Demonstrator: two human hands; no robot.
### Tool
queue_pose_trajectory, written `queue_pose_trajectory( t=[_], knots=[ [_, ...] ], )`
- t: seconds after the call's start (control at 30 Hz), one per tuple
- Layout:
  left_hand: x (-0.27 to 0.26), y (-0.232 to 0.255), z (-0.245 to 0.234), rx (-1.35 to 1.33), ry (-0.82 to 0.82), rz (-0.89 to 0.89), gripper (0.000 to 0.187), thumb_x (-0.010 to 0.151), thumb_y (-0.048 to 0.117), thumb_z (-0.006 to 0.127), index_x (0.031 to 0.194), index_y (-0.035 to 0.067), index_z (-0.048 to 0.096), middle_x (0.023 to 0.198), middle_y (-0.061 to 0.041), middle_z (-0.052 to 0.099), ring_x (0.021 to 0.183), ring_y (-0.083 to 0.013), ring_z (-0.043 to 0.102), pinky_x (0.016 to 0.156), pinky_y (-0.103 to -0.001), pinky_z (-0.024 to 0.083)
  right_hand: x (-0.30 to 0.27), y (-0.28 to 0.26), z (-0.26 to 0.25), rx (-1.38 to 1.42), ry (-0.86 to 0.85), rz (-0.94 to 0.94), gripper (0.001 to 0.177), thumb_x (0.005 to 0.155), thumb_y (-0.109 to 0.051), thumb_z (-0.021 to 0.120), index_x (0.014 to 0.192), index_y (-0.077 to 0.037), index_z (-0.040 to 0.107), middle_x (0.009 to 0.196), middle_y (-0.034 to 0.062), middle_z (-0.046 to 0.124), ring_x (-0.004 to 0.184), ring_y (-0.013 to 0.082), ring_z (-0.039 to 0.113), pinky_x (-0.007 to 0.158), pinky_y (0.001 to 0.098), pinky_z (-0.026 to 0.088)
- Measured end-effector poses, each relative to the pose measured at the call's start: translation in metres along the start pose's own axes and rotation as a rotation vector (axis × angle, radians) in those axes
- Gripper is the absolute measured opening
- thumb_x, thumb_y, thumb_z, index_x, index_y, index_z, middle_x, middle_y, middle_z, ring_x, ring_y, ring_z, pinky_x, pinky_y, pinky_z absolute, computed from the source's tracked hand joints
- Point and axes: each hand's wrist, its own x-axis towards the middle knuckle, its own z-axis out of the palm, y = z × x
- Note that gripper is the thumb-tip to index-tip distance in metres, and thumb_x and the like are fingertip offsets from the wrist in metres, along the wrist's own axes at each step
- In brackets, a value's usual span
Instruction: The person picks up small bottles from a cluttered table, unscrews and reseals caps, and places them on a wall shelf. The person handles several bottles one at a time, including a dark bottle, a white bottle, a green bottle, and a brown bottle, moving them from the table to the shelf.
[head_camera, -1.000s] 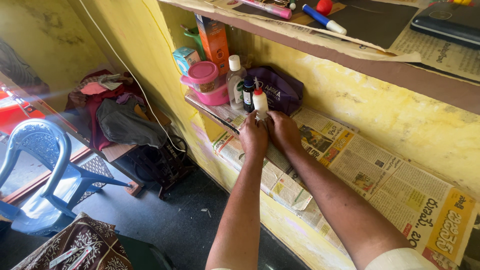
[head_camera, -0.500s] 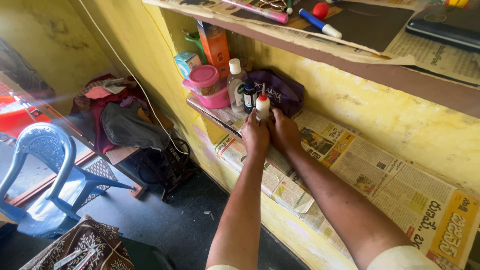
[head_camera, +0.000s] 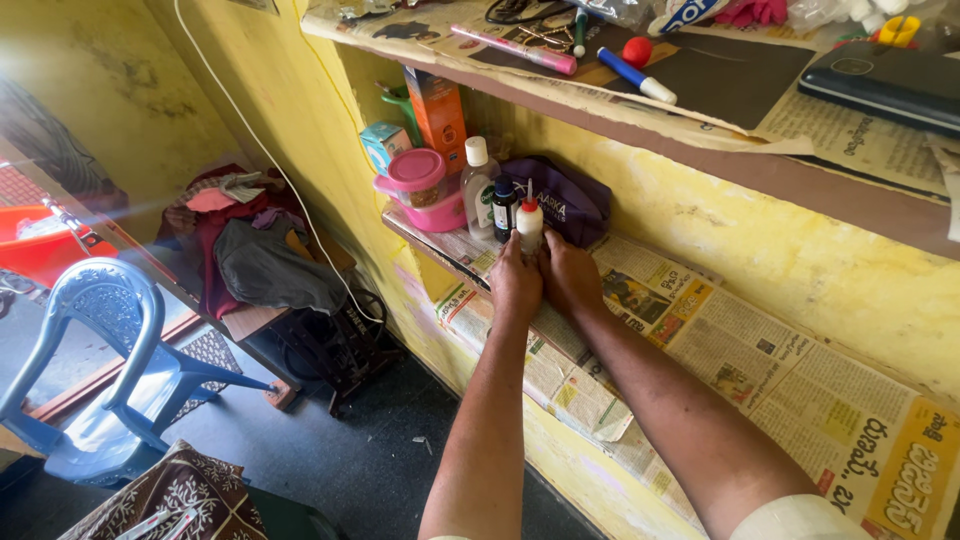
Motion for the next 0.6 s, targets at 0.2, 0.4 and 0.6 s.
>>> queue_pose_trajectory(
  t=[0.2, 0.4, 0.6],
  knots=[
    [0.002, -0.006, 0.004, 0.020, 0.003, 0.011, 0.054, 0.094, 0.013, 0.061, 0.146, 0.005, 0.053, 0.144, -0.018, 0.058, 0.124, -0.0368, 0.061, 0.105, -0.044, 0.048, 0.000, 0.001, 0.001, 0.010, 0.024, -0.071, 0.043, 0.101, -0.021, 0.055, 0.137, 0.003, 0.056, 0.096, 0.0239, 0.075, 0.079, 0.0363, 0.075, 0.074, 0.0483, 0.059],
    [-0.003, -0.007, 0.005, -0.005, 0.048, 0.037, 0.052, 0.095, 0.013, 0.060, 0.145, 0.004, 0.054, 0.145, -0.018, 0.057, 0.124, -0.0380, 0.061, 0.105, -0.044, 0.048, 0.000, 0.009, 0.009, -0.033, 0.084, -0.030, 0.039, 0.099, -0.016, 0.055, 0.134, 0.003, 0.057, 0.101, 0.0211, 0.075, 0.081, 0.0335, 0.075, 0.075, 0.0462, 0.059],
    [-0.013, -0.003, 0.001, -0.059, 0.128, 0.082, 0.046, 0.094, 0.009, 0.056, 0.139, 0.001, 0.061, 0.140, -0.018, 0.062, 0.121, -0.0377, 0.064, 0.105, -0.044, 0.050, -0.007, 0.008, 0.008, -0.013, 0.054, -0.079, 0.020, 0.106, -0.019, 0.054, 0.109, -0.003, 0.066, 0.101, 0.0160, 0.075, 0.081, 0.0308, 0.074, 0.076, 0.0440, 0.059]
  ],
)
